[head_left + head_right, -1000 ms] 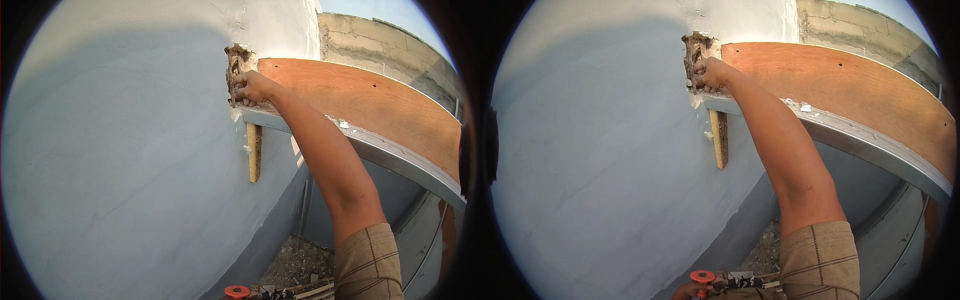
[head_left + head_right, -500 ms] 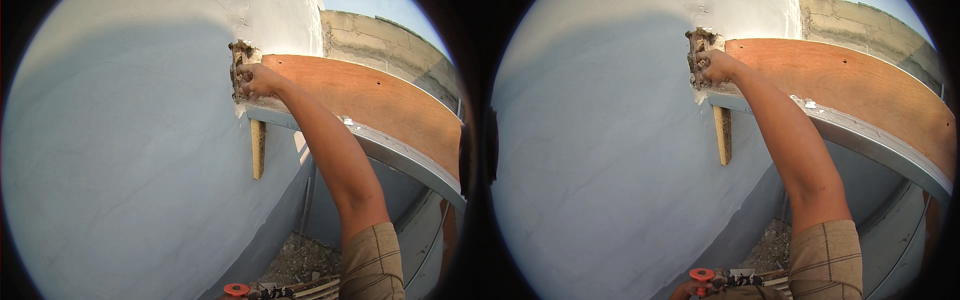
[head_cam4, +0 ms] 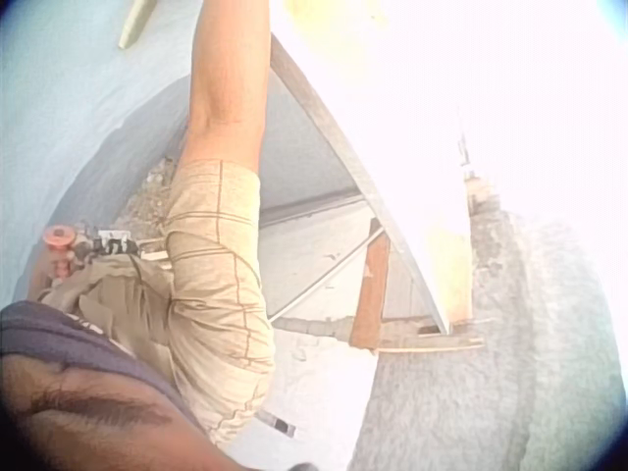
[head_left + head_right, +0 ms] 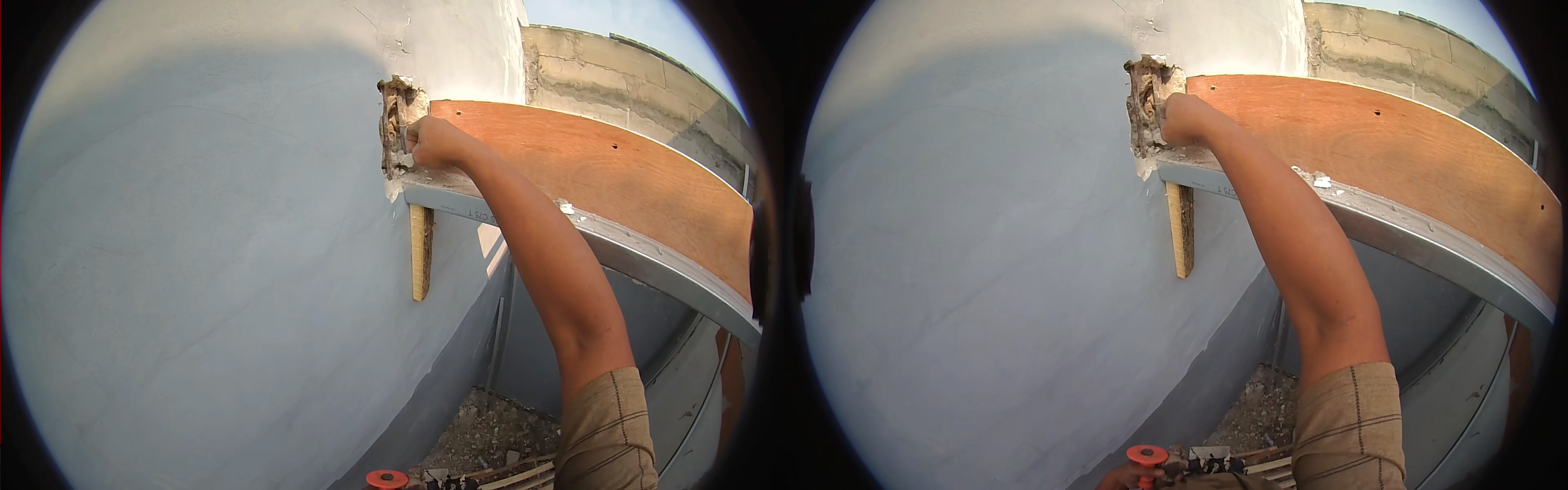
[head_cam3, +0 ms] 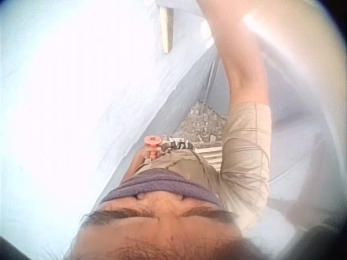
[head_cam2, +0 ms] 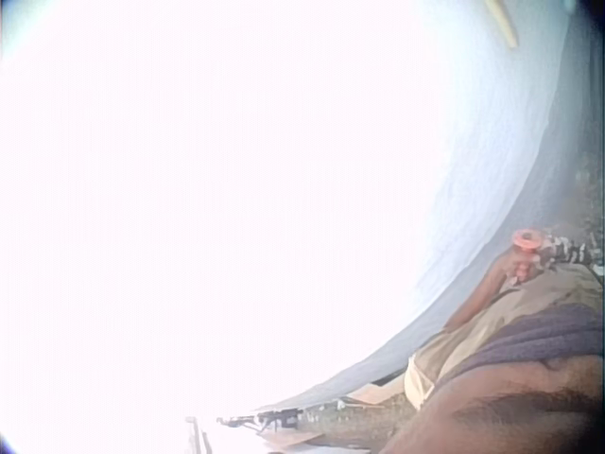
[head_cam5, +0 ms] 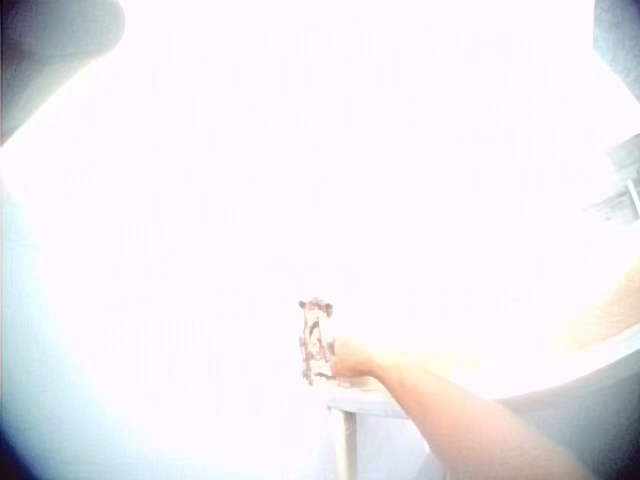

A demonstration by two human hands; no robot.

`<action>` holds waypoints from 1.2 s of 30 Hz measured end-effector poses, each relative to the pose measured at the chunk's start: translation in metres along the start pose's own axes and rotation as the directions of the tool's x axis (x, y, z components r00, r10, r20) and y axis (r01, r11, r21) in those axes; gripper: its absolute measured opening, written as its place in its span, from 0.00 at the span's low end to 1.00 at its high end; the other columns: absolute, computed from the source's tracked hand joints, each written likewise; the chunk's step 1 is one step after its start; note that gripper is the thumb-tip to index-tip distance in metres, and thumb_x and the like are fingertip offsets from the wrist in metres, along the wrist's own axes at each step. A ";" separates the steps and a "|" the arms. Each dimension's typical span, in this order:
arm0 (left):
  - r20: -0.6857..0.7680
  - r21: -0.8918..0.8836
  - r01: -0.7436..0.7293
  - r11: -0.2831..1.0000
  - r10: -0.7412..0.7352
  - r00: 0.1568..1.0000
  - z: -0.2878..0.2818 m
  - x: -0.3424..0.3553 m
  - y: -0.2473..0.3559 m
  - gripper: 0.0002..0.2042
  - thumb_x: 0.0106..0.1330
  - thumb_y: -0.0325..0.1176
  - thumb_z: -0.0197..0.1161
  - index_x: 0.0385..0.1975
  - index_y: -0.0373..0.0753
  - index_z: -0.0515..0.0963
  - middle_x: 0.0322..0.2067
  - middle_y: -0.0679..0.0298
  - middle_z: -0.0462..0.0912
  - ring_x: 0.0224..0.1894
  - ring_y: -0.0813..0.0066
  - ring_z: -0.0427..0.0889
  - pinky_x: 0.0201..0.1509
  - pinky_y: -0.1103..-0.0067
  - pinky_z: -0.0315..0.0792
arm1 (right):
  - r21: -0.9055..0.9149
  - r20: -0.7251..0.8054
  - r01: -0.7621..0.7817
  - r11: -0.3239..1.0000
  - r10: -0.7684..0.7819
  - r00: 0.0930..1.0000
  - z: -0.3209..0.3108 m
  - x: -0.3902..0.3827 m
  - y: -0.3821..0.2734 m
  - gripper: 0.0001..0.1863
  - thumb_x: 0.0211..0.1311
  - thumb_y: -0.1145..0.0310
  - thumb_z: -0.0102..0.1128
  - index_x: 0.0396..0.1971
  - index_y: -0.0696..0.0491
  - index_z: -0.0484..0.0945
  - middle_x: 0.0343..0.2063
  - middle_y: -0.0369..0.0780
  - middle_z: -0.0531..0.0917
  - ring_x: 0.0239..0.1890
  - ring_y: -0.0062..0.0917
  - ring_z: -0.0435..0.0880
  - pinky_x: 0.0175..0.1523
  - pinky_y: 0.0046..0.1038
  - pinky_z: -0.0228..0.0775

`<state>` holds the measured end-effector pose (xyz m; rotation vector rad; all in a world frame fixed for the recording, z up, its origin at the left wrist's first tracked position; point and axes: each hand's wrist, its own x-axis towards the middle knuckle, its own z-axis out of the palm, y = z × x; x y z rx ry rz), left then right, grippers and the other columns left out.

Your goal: Hammering a chisel and clearing debris to repair or modify a section of a concrete wall.

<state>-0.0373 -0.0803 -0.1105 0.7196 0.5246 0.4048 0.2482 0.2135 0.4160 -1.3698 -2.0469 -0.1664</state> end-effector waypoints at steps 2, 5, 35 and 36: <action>-0.012 -0.011 0.011 1.000 -0.011 1.000 0.003 -0.001 0.003 0.15 0.57 0.31 0.68 0.42 0.36 0.74 0.31 0.66 0.76 0.30 0.78 0.74 0.33 0.79 0.69 | 0.037 -0.027 0.061 0.997 -0.060 0.998 0.002 -0.001 -0.002 0.11 0.50 0.76 0.53 0.35 0.57 0.78 0.22 0.41 0.80 0.25 0.30 0.77 0.33 0.32 0.70; -0.032 -0.016 0.028 0.999 -0.029 0.999 0.004 -0.002 0.007 0.14 0.57 0.31 0.68 0.40 0.37 0.74 0.28 0.68 0.74 0.26 0.79 0.72 0.28 0.80 0.67 | 0.147 0.011 0.158 0.976 -0.161 0.987 0.003 -0.003 -0.007 0.17 0.45 0.80 0.47 0.37 0.57 0.79 0.27 0.45 0.82 0.31 0.32 0.79 0.39 0.31 0.71; -0.009 0.027 0.077 0.997 -0.076 0.997 0.014 0.021 0.025 0.12 0.57 0.32 0.69 0.35 0.45 0.72 0.14 0.76 0.64 0.10 0.86 0.61 0.10 0.84 0.56 | -0.226 -0.134 0.078 0.971 -0.110 0.985 -0.059 -0.120 -0.057 0.37 0.62 0.44 0.54 0.56 0.65 0.71 0.53 0.56 0.76 0.56 0.43 0.76 0.59 0.37 0.68; -0.005 0.025 0.069 0.997 -0.069 0.998 0.012 0.020 0.024 0.12 0.57 0.32 0.69 0.35 0.45 0.72 0.14 0.76 0.64 0.10 0.86 0.61 0.10 0.84 0.56 | -0.321 -0.206 -0.073 0.944 0.005 0.979 -0.070 -0.139 -0.058 0.33 0.62 0.44 0.55 0.47 0.64 0.76 0.45 0.54 0.78 0.51 0.42 0.78 0.52 0.38 0.70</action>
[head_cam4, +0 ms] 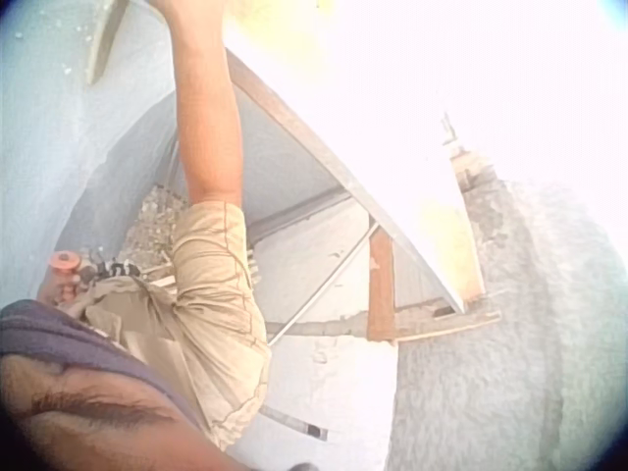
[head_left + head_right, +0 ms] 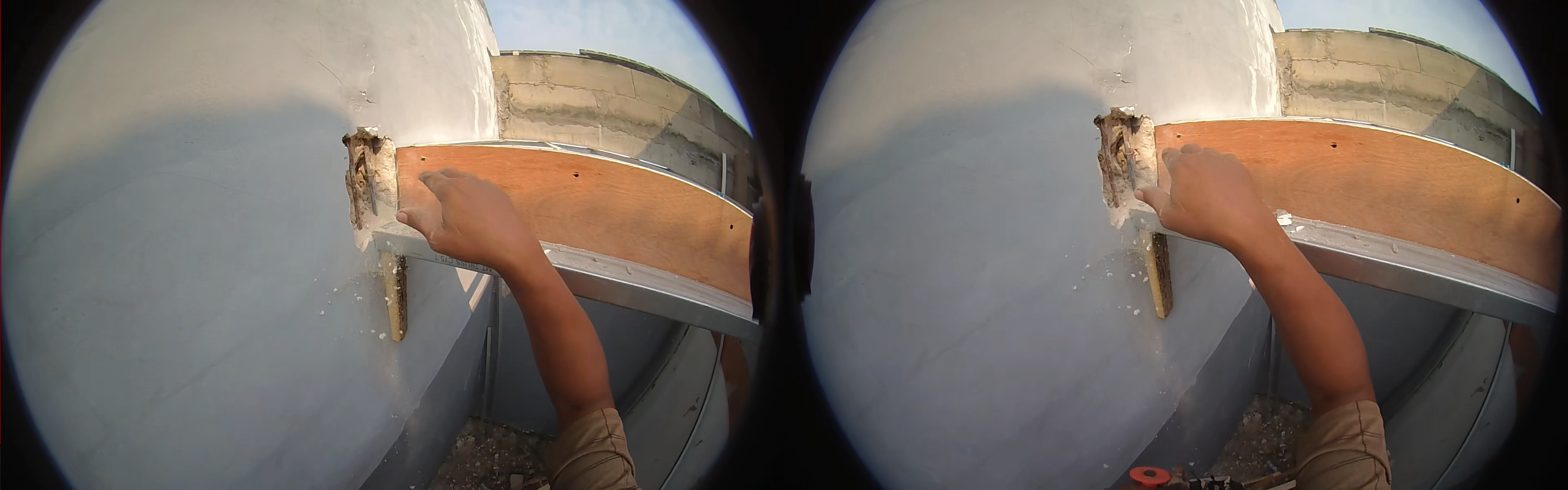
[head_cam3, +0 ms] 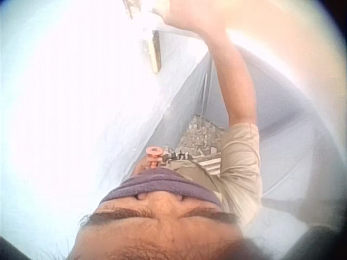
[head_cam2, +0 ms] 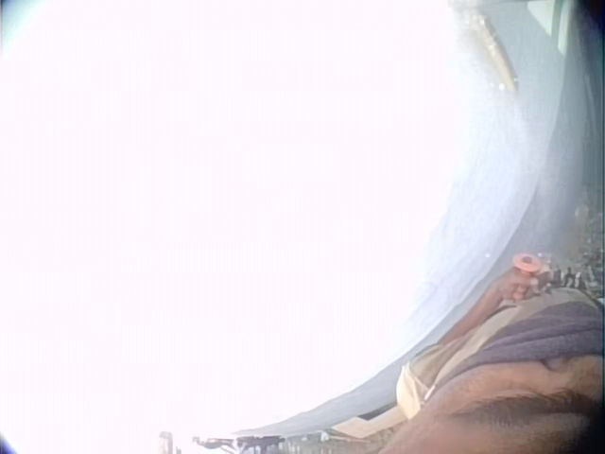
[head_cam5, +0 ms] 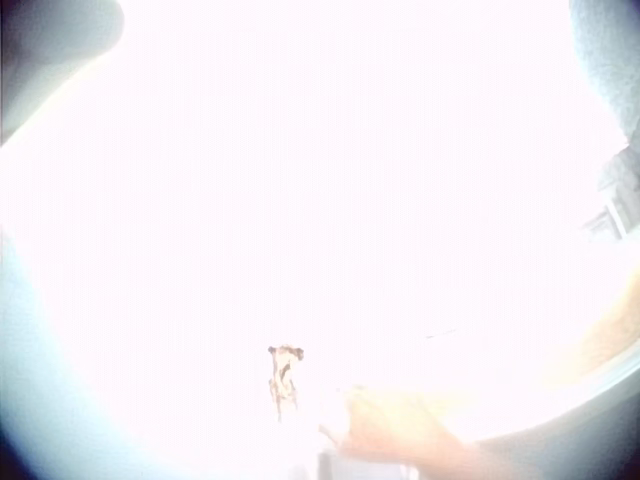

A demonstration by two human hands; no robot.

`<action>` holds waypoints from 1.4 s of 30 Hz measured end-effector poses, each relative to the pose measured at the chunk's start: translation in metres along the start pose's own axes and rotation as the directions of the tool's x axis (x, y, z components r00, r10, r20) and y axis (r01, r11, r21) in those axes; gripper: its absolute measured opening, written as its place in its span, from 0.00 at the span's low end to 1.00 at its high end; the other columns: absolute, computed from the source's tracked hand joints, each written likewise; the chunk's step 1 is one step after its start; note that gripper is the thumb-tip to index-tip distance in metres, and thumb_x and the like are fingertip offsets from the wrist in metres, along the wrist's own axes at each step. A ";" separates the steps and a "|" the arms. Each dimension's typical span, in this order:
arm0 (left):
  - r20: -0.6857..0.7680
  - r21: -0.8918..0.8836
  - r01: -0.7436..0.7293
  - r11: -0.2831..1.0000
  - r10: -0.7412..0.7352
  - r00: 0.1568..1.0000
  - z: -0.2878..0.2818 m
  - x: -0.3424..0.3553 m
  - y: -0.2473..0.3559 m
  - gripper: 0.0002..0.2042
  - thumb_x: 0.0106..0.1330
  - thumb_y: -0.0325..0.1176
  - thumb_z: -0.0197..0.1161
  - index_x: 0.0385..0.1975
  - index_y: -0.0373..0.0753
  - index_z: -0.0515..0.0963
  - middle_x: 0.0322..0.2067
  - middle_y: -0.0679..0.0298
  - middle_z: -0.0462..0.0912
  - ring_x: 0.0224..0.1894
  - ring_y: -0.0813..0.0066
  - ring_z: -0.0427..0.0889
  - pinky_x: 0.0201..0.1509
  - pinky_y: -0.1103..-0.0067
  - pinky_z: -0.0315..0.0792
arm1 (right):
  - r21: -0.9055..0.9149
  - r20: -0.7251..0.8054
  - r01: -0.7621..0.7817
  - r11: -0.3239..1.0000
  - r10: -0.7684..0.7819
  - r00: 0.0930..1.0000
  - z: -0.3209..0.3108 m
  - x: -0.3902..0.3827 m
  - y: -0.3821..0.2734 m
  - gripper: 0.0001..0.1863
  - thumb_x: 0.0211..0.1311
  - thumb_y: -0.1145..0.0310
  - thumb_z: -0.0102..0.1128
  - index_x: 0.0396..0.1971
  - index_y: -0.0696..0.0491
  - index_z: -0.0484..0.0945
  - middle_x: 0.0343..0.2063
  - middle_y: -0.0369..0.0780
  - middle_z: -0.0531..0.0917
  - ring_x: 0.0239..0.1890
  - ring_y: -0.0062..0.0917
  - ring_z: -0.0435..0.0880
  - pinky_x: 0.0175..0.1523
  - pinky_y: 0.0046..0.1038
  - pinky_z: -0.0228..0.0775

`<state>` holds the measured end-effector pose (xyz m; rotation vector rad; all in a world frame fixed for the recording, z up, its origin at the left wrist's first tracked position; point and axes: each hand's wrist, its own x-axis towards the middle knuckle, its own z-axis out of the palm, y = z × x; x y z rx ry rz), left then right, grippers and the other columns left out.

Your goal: Hammering a chisel and clearing debris to repair or modify a section of a concrete wall.

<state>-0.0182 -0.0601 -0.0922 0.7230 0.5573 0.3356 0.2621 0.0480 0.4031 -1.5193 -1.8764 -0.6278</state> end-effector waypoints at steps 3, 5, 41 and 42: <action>0.015 -0.015 -0.022 1.000 0.022 1.000 -0.007 0.000 -0.009 0.12 0.57 0.32 0.69 0.35 0.45 0.72 0.14 0.77 0.64 0.10 0.86 0.61 0.10 0.84 0.55 | -0.318 -0.195 -0.382 0.867 0.335 0.922 -0.026 -0.053 0.010 0.31 0.60 0.43 0.56 0.36 0.62 0.81 0.33 0.52 0.80 0.42 0.40 0.80 0.42 0.39 0.72; 0.027 -0.024 -0.048 0.999 0.049 0.998 -0.011 0.000 -0.014 0.12 0.57 0.33 0.69 0.35 0.45 0.72 0.14 0.77 0.64 0.10 0.86 0.60 0.10 0.84 0.55 | -0.344 -0.186 -0.319 0.883 0.269 0.945 -0.015 -0.073 0.013 0.31 0.60 0.43 0.56 0.36 0.62 0.81 0.33 0.52 0.80 0.43 0.40 0.80 0.43 0.39 0.72; -0.052 0.334 0.061 0.940 -0.046 0.998 0.045 -0.004 0.099 0.18 0.60 0.32 0.66 0.48 0.32 0.75 0.40 0.61 0.82 0.39 0.76 0.80 0.45 0.78 0.74 | 0.666 0.722 -0.656 0.356 -0.526 0.449 0.266 -0.429 -0.005 0.28 0.41 0.65 0.65 0.49 0.51 0.77 0.34 0.40 0.83 0.33 0.25 0.78 0.40 0.29 0.73; -0.039 0.366 0.095 0.926 -0.087 0.995 0.049 0.002 0.106 0.18 0.61 0.33 0.65 0.48 0.32 0.75 0.40 0.61 0.82 0.40 0.76 0.80 0.45 0.78 0.74 | 0.671 0.718 -0.656 0.345 -0.525 0.457 0.266 -0.431 0.000 0.28 0.41 0.65 0.65 0.49 0.51 0.77 0.34 0.40 0.83 0.33 0.25 0.78 0.40 0.29 0.73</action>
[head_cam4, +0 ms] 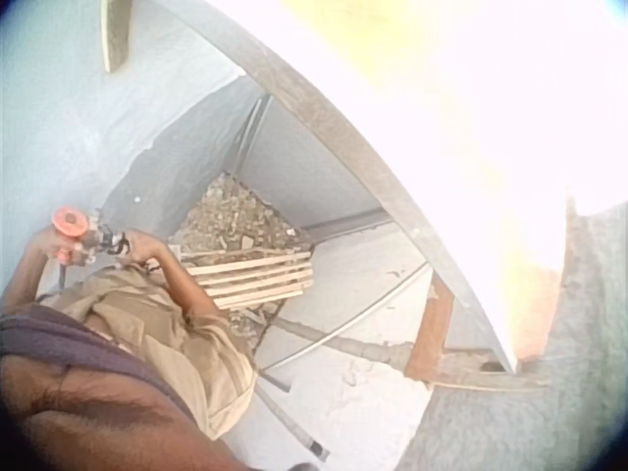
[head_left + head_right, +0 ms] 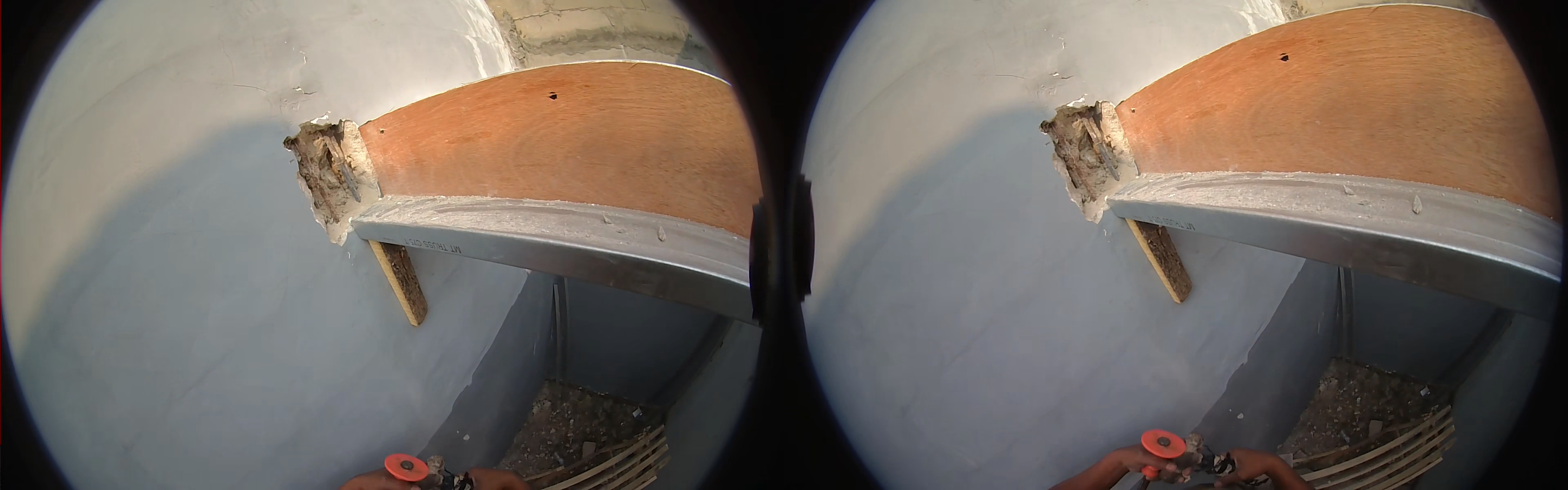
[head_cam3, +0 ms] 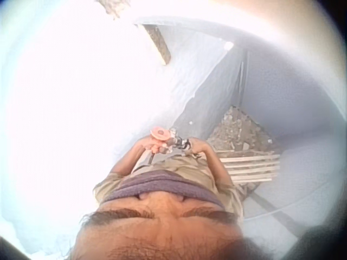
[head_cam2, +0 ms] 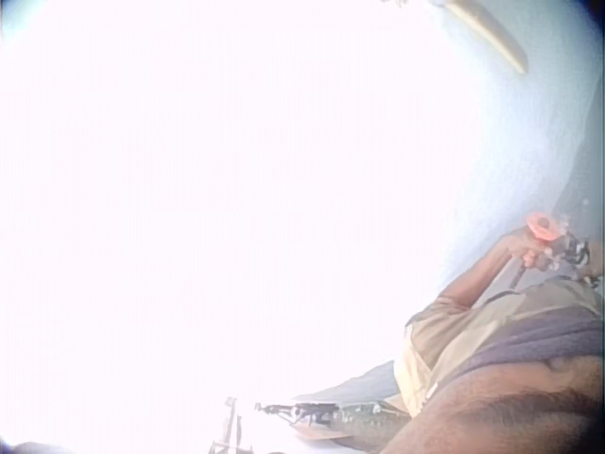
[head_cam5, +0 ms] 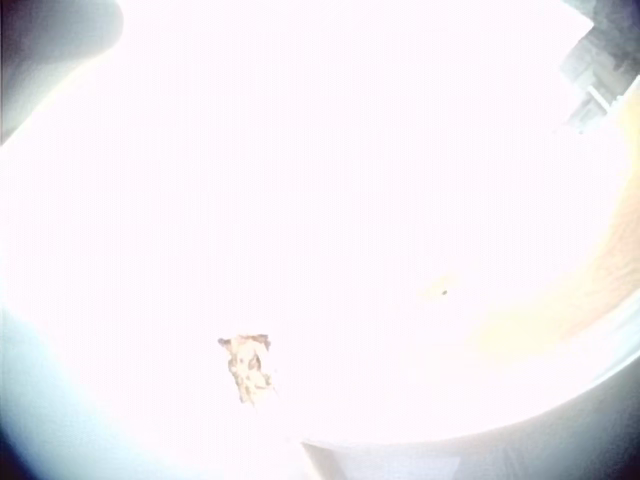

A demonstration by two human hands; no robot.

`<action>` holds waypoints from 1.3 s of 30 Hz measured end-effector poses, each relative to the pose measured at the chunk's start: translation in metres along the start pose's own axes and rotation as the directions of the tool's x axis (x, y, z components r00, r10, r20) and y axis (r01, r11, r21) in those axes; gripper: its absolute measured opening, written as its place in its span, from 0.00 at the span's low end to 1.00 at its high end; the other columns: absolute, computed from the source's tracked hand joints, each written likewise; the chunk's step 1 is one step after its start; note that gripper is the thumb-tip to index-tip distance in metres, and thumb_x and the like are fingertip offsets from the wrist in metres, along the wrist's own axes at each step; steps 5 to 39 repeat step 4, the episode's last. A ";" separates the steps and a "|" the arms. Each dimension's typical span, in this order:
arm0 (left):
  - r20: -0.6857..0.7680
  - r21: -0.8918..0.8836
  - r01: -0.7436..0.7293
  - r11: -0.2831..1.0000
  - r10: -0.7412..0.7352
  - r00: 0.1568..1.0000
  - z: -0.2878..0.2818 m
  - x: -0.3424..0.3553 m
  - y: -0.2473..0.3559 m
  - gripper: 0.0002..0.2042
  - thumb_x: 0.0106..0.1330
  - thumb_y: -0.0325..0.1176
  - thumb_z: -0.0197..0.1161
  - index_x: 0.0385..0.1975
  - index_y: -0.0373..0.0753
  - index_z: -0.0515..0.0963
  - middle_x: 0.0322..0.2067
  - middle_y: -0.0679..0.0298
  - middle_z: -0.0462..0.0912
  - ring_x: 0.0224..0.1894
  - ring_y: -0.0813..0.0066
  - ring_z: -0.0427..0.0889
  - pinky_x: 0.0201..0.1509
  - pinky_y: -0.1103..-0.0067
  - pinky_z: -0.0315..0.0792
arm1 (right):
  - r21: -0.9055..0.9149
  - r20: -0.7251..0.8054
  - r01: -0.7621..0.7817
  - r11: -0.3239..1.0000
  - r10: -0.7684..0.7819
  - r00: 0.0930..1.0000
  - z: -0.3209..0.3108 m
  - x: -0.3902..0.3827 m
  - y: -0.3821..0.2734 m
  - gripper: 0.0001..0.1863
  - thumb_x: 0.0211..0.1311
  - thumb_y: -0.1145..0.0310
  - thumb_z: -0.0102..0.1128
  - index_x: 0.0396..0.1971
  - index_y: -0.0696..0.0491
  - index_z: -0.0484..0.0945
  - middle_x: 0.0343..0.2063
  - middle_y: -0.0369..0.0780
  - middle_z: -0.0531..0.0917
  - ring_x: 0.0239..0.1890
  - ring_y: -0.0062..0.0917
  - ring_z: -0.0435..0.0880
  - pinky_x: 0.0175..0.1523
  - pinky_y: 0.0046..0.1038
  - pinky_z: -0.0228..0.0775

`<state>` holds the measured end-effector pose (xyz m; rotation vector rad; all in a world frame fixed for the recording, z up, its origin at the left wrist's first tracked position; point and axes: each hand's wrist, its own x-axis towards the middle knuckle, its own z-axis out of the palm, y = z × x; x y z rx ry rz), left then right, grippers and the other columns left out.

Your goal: Hammering a chisel and clearing debris to repair or modify a section of a concrete wall.

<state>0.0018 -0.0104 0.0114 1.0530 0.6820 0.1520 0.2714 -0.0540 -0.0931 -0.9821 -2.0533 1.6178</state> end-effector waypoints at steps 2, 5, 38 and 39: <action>0.065 0.078 0.054 0.995 -0.059 0.996 0.002 0.009 0.022 0.18 0.63 0.34 0.64 0.49 0.32 0.74 0.41 0.61 0.82 0.40 0.76 0.80 0.46 0.78 0.74 | 0.226 0.110 0.007 0.974 -0.033 0.993 -0.007 -0.011 0.004 0.28 0.53 0.55 0.72 0.48 0.58 0.76 0.36 0.37 0.82 0.39 0.19 0.77 0.48 0.25 0.70; -0.026 0.469 0.111 0.876 -0.112 0.993 0.003 0.016 0.052 0.18 0.63 0.34 0.64 0.51 0.35 0.74 0.42 0.60 0.82 0.45 0.72 0.80 0.49 0.78 0.74 | 0.410 -0.198 0.130 0.903 -0.051 0.979 0.003 -0.021 0.005 0.22 0.53 0.58 0.73 0.44 0.55 0.79 0.32 0.32 0.82 0.35 0.16 0.76 0.44 0.22 0.69; -0.026 0.469 0.111 0.876 -0.112 0.993 0.003 0.016 0.052 0.18 0.63 0.34 0.64 0.51 0.35 0.74 0.42 0.60 0.82 0.45 0.72 0.80 0.49 0.78 0.74 | 0.410 -0.198 0.130 0.903 -0.051 0.979 0.003 -0.021 0.005 0.22 0.53 0.58 0.73 0.44 0.55 0.79 0.32 0.32 0.82 0.35 0.16 0.76 0.44 0.22 0.69; -0.026 0.469 0.111 0.876 -0.112 0.993 0.003 0.016 0.052 0.18 0.63 0.34 0.64 0.51 0.35 0.74 0.42 0.60 0.82 0.45 0.72 0.80 0.49 0.78 0.74 | 0.410 -0.198 0.130 0.903 -0.051 0.979 0.003 -0.021 0.005 0.22 0.53 0.58 0.73 0.44 0.55 0.79 0.32 0.32 0.82 0.35 0.16 0.76 0.44 0.22 0.69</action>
